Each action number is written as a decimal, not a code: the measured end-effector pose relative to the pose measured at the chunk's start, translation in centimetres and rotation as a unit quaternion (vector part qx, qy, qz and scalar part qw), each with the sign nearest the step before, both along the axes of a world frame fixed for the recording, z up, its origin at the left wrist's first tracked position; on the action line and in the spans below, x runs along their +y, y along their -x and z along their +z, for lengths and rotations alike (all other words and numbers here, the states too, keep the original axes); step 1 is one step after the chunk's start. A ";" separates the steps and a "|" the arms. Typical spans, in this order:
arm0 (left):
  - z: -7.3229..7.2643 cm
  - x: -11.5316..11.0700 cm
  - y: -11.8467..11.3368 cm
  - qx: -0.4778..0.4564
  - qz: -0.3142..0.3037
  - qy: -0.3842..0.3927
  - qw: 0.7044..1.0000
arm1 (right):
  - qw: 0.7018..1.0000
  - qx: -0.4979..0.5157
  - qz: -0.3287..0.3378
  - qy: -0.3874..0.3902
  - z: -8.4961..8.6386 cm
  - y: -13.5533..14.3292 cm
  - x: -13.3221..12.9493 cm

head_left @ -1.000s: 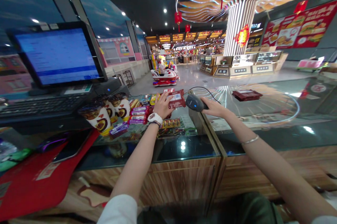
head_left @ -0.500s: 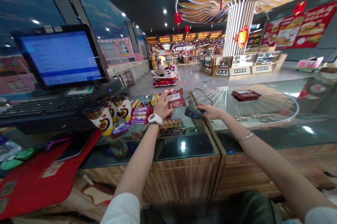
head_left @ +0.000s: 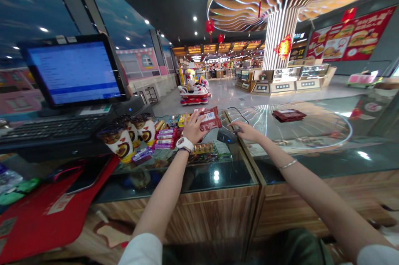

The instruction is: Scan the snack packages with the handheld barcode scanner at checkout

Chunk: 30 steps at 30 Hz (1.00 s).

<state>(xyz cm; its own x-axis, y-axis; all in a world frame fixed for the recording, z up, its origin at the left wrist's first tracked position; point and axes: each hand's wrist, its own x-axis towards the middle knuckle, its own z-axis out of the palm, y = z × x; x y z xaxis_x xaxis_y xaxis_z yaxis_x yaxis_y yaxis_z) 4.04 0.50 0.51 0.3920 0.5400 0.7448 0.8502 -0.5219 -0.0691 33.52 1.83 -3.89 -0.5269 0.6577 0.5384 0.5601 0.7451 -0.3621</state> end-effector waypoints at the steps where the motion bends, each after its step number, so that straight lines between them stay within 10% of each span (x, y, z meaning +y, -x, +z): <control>1: 0.1 -0.1 -0.2 -0.004 0.001 -0.002 1.000 | 1.000 0.015 -0.014 -0.011 0.1 0.0 0.0; 16: 2.8 -0.6 -8.2 -0.002 -0.034 0.006 0.999 | 0.938 -0.041 -0.166 -0.302 2.6 0.6 -2.6; 30: 1.3 -0.9 -22.4 -0.016 -0.132 0.053 0.990 | 0.876 -0.152 -0.258 -0.379 0.4 -11.5 -5.6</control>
<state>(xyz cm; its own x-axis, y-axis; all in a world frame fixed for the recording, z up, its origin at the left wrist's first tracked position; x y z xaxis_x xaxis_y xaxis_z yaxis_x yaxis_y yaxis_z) 26.46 -0.37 1.83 0.5074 0.4971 0.7039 0.6842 -0.7290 0.0216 45.07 -3.78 -3.48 -0.4594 0.3651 0.8097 0.8775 0.3275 0.3502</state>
